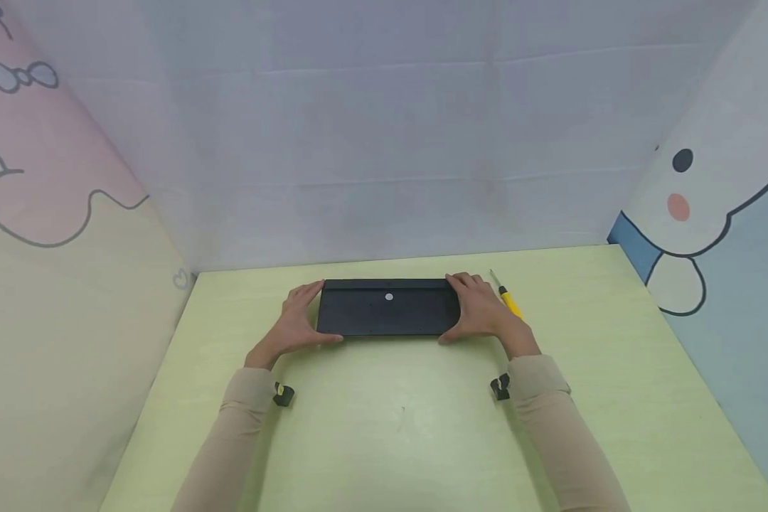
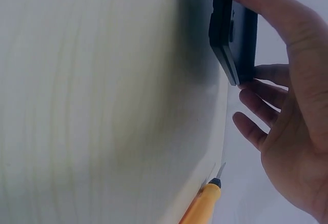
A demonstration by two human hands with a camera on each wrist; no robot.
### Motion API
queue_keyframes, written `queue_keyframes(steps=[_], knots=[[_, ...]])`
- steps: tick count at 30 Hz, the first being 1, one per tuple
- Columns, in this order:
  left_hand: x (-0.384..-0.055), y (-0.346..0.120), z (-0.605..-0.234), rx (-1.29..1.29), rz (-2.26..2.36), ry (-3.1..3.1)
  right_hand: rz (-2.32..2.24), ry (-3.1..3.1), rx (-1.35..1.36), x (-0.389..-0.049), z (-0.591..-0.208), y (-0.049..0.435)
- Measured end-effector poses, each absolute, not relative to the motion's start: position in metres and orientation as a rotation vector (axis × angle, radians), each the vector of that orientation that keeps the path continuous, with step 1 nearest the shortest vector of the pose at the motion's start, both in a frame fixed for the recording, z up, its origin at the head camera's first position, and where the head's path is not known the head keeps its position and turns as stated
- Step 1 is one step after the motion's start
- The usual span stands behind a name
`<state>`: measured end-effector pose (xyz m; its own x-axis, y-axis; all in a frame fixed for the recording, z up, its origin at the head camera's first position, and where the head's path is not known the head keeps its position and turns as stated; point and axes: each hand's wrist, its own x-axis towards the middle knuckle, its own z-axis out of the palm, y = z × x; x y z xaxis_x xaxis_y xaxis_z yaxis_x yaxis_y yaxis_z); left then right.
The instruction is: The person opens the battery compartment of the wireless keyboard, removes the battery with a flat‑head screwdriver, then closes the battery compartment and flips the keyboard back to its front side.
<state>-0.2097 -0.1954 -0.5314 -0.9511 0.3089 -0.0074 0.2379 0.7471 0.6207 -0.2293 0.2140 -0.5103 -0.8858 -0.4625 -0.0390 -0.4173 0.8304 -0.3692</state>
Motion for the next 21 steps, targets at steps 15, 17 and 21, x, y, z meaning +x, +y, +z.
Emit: queue_keyframes(steps=[15,17,21], knots=[[-0.214,-0.195,-0.544,0.404,0.853,2.81,-0.399,2.863,-0.695,-0.234,-0.513,0.206],[-0.213,-0.195,-0.544,0.395,0.852,2.805,-0.404,2.849,-0.676,-0.233,-0.511,0.205],[-0.21,-0.194,-0.544,0.382,0.834,2.806,-0.405,2.827,-0.655,-0.23,-0.509,0.204]])
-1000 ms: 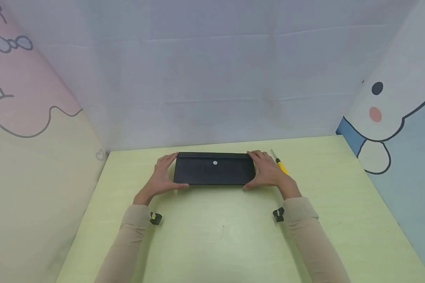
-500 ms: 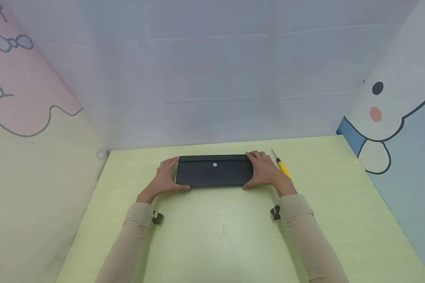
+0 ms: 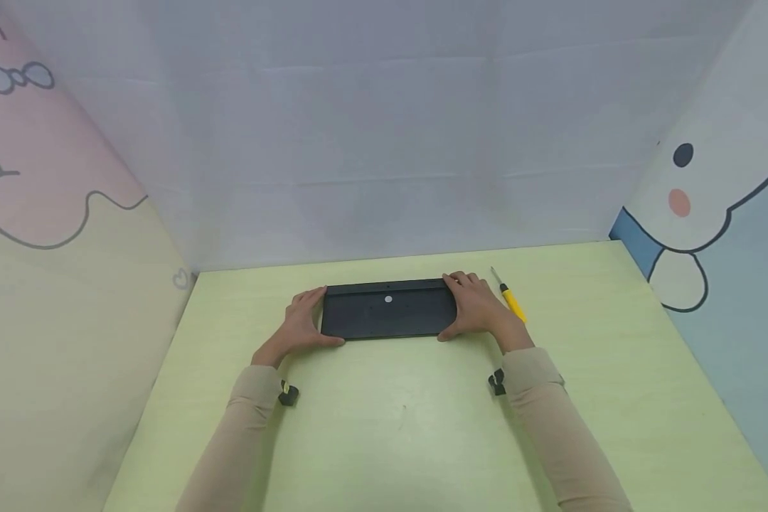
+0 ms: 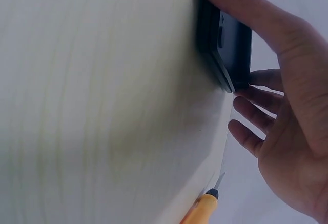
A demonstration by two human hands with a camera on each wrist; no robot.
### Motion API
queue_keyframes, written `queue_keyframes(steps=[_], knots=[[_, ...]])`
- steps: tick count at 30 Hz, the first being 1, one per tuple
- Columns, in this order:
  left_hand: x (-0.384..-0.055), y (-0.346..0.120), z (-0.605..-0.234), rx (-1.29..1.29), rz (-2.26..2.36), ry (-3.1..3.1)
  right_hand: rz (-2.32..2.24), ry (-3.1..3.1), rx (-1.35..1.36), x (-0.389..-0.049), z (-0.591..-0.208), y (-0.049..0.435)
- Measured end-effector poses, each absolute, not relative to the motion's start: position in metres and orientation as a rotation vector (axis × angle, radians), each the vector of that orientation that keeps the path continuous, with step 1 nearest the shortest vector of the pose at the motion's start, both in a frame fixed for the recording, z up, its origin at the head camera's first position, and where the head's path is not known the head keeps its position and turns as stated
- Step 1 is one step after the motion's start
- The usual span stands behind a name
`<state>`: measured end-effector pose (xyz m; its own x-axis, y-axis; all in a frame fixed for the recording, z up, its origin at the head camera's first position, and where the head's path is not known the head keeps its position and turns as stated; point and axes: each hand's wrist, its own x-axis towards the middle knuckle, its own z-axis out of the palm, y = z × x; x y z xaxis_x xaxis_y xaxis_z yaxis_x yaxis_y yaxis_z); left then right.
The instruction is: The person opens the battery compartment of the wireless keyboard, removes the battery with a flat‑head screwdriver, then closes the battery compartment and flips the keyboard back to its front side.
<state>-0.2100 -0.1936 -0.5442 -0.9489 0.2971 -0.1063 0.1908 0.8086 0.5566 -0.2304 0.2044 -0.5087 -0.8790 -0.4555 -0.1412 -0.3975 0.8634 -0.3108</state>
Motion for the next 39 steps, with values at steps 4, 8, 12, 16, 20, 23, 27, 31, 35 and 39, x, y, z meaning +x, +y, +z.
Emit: queue_keyframes(steps=[4,8,12,16,20,23,27,31,35,39], knots=[[-0.208,-0.194,-0.545,0.367,0.833,2.808,-0.402,2.818,-0.648,-0.23,-0.509,0.204],[-0.207,-0.194,-0.545,0.36,0.848,2.801,-0.41,2.82,-0.65,-0.229,-0.509,0.205],[-0.208,-0.195,-0.546,0.361,0.842,2.789,-0.403,2.824,-0.649,-0.229,-0.51,0.206],[-0.21,-0.195,-0.547,0.361,0.832,2.776,-0.403,2.827,-0.646,-0.228,-0.511,0.206],[-0.21,-0.194,-0.546,0.357,0.833,2.761,-0.423,2.824,-0.647,-0.228,-0.51,0.207],[-0.21,-0.194,-0.545,0.358,0.841,2.756,-0.438,2.819,-0.649,-0.227,-0.508,0.207],[-0.211,-0.194,-0.544,0.357,0.886,2.768,-0.476,2.798,-0.643,-0.227,-0.505,0.207],[-0.212,-0.191,-0.542,0.381,0.92,2.795,-0.526,2.791,-0.64,-0.227,-0.503,0.206],[-0.214,-0.185,-0.539,0.425,0.922,2.833,-0.566,2.836,-0.659,-0.23,-0.501,0.202],[-0.219,-0.178,-0.537,0.476,0.922,2.864,-0.619,2.874,-0.676,-0.232,-0.5,0.198]])
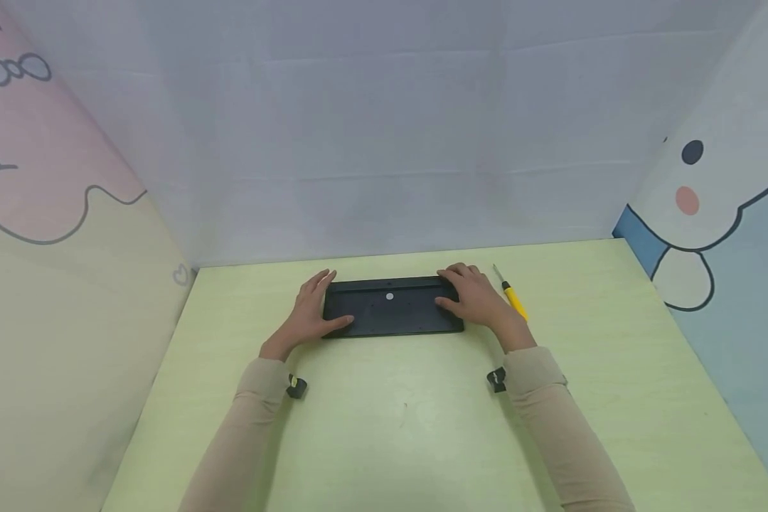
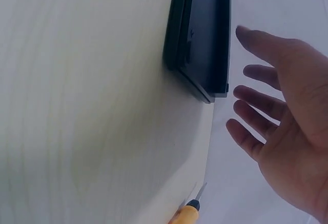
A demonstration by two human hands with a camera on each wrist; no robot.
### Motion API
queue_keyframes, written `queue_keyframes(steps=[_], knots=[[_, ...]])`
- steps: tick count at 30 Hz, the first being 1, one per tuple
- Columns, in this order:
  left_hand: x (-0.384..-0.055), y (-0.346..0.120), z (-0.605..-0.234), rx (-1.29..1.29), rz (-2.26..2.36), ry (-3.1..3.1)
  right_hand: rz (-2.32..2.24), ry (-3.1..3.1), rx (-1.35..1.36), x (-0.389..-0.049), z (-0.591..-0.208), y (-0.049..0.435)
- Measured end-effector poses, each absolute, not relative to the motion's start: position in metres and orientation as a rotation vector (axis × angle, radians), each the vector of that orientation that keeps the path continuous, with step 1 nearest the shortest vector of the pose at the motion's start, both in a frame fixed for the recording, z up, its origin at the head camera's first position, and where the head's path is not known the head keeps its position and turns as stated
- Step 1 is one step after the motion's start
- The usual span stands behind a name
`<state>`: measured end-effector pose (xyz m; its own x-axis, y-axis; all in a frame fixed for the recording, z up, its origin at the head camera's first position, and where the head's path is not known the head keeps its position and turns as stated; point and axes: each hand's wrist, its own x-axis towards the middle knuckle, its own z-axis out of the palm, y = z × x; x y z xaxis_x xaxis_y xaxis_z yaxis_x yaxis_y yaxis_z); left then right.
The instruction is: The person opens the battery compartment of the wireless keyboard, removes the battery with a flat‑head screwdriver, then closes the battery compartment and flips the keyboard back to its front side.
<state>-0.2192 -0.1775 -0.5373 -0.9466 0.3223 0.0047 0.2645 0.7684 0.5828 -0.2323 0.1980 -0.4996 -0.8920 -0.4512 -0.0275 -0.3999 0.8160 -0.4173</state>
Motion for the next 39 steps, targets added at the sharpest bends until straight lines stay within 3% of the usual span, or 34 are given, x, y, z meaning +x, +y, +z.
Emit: queue_keyframes(steps=[16,39], knots=[[-0.229,-0.136,-0.537,0.626,0.805,2.905,-0.769,2.901,-0.774,-0.243,-0.499,0.183],[-0.237,-0.11,-0.541,0.64,0.713,2.889,-0.789,2.993,-0.614,-0.254,-0.509,0.176]])
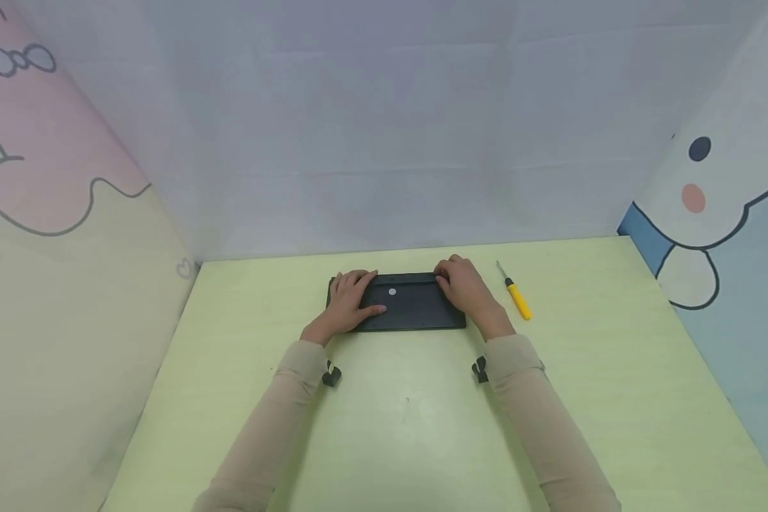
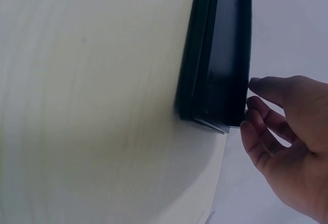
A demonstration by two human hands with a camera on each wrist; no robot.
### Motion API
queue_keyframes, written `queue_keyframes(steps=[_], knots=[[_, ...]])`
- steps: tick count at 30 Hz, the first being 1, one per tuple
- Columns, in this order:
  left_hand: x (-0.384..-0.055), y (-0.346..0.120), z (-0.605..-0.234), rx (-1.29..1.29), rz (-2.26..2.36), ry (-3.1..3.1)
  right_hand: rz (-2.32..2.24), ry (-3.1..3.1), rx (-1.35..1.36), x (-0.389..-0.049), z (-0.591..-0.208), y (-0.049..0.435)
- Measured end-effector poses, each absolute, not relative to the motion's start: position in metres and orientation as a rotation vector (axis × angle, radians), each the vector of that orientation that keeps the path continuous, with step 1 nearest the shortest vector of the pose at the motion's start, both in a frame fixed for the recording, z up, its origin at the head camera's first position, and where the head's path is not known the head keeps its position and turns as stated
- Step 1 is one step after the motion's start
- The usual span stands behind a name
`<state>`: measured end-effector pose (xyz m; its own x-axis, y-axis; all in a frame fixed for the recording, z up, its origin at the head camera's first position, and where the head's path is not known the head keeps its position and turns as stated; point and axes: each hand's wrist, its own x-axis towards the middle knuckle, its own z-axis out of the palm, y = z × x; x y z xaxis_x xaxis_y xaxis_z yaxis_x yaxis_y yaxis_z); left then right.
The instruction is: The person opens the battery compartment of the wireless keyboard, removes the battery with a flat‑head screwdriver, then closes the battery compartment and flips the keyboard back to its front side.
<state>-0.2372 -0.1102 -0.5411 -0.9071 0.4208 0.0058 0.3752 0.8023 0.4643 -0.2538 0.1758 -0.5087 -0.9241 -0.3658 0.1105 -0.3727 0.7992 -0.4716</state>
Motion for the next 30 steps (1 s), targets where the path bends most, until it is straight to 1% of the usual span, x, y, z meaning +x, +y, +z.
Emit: queue_keyframes(steps=[8,15,30], knots=[[-0.239,-0.108,-0.539,0.629,0.736,2.874,0.833,-3.005,0.443,-0.26,-0.509,0.173],[-0.24,-0.107,-0.541,0.6,0.74,2.862,0.833,-2.998,0.371,-0.266,-0.51,0.172],[-0.24,-0.105,-0.542,0.575,0.744,2.876,0.784,-3.014,0.353,-0.265,-0.505,0.163]])
